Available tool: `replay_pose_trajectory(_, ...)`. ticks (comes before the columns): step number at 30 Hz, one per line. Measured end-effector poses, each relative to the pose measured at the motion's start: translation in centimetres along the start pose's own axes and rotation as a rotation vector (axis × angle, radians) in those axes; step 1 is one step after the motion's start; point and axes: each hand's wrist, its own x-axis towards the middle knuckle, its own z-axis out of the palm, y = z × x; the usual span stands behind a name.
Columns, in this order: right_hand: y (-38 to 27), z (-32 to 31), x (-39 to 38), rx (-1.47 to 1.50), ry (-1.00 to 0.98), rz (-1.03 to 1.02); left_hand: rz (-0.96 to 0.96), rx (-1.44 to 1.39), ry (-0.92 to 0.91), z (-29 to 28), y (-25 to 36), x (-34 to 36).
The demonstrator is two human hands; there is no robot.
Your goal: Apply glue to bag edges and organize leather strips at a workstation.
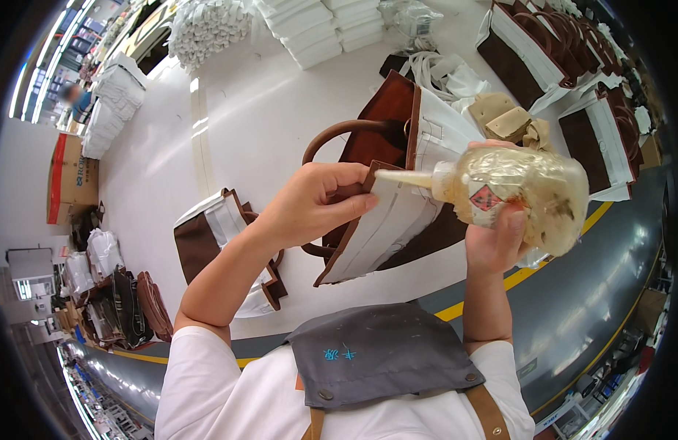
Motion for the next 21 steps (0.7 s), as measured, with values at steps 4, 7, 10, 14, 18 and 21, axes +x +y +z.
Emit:
replay_pose_trajectory(4,0.6,-2.7,-2.4,-0.061,0.347,0.235,0.022,0.009,0.016,0.0,-0.2,0.0)
replay_pose_trajectory(7,1.0,-4.1,-1.6,0.154,0.309,0.072,-0.02,0.0,-0.003,-0.2,-0.2,-0.1)
replay_pose_trajectory(10,0.8,-3.9,-1.6,0.051,0.277,0.137,-0.028,0.023,-0.026,-0.4,-0.3,-0.1)
replay_pose_trajectory(14,-0.8,-3.7,-0.2,0.429,0.159,0.262,0.006,-0.018,0.043,-0.3,-1.8,-0.4)
replay_pose_trajectory(18,-0.7,-5.9,-0.2,0.766,0.192,0.285,-0.264,0.156,-0.065,-1.7,-1.3,-0.9)
replay_pose_trajectory(21,-1.0,-6.2,-0.8,0.894,0.24,0.29,-0.192,0.029,0.077,-3.5,1.8,-1.5)
